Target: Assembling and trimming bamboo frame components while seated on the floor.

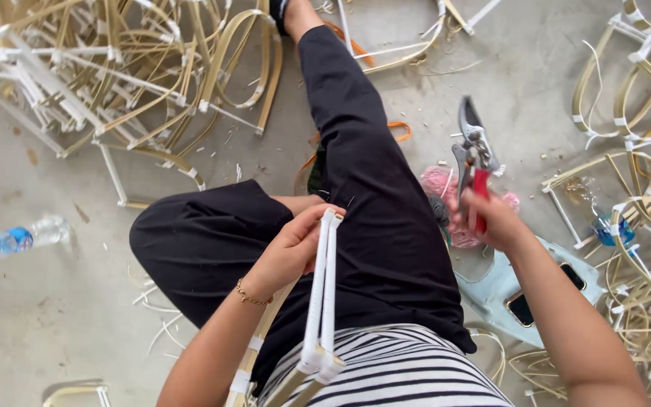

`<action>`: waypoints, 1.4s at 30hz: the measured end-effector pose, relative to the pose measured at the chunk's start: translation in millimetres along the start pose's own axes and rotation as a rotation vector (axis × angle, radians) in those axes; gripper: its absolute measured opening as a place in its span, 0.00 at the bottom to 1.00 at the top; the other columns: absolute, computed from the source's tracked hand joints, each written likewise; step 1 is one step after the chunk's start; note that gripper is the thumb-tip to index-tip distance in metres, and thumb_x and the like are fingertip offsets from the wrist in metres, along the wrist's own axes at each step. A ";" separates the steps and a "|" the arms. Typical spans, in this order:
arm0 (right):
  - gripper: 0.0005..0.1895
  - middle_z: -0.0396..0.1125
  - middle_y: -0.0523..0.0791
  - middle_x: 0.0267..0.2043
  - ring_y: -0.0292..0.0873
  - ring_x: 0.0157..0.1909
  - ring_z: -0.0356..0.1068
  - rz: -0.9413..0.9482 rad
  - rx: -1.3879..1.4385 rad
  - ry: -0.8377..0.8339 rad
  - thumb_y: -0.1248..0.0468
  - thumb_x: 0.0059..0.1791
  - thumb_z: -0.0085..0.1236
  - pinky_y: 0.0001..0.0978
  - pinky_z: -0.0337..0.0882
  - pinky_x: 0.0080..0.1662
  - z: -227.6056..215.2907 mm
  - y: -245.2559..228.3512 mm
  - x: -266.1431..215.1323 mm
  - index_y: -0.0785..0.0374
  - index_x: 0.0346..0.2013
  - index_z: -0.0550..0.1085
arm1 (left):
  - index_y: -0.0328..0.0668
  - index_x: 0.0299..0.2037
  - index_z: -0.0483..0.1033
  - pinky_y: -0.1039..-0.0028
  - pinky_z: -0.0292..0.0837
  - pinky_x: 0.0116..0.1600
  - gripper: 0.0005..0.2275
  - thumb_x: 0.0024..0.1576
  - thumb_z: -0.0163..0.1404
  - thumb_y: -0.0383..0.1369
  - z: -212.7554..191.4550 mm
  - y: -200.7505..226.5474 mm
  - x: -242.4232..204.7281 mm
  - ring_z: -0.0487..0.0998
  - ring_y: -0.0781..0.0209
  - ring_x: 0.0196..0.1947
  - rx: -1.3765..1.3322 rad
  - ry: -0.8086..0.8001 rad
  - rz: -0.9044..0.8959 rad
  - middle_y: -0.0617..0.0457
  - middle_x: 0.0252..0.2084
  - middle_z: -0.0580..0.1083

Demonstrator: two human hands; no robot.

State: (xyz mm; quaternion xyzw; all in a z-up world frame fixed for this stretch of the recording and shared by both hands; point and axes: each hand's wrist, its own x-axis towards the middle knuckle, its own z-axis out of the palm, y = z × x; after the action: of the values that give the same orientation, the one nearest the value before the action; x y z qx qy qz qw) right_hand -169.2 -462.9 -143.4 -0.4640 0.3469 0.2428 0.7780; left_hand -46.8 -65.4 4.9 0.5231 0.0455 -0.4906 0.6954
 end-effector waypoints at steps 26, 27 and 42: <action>0.48 0.62 0.50 0.62 0.50 0.62 0.65 -0.262 -1.102 -0.437 0.64 0.40 0.63 0.40 0.61 0.60 197.2 -60.3 -108.2 0.56 0.72 0.52 | 0.39 0.54 0.74 0.82 0.57 0.21 0.10 0.66 0.44 0.31 -12.0 -19.5 -21.9 0.62 0.75 0.15 0.222 0.138 0.156 0.59 0.23 0.69; 0.43 0.68 0.49 0.55 0.48 0.56 0.70 -0.236 -1.125 -0.368 0.63 0.41 0.63 0.38 0.66 0.57 199.3 -57.3 -106.2 0.55 0.69 0.57 | 0.38 0.55 0.74 0.83 0.56 0.22 0.11 0.67 0.44 0.30 -14.8 -23.9 -18.2 0.61 0.76 0.16 0.184 0.126 0.159 0.59 0.23 0.69; 0.35 0.67 0.44 0.50 0.36 0.46 0.71 -0.287 -0.264 -0.360 0.64 0.45 0.62 0.31 0.70 0.50 190.3 -23.9 -54.1 0.58 0.65 0.61 | 0.41 0.61 0.73 0.73 0.74 0.47 0.13 0.68 0.44 0.28 -68.4 36.6 -24.2 0.78 0.62 0.40 0.814 0.706 0.510 0.42 0.41 0.77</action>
State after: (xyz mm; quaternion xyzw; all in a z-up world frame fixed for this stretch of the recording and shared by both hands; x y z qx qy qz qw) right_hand -127.3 -307.2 -26.3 -0.5552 0.0987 0.2518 0.7865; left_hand -1.7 1.7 13.2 0.8734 -0.0450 -0.0825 0.4779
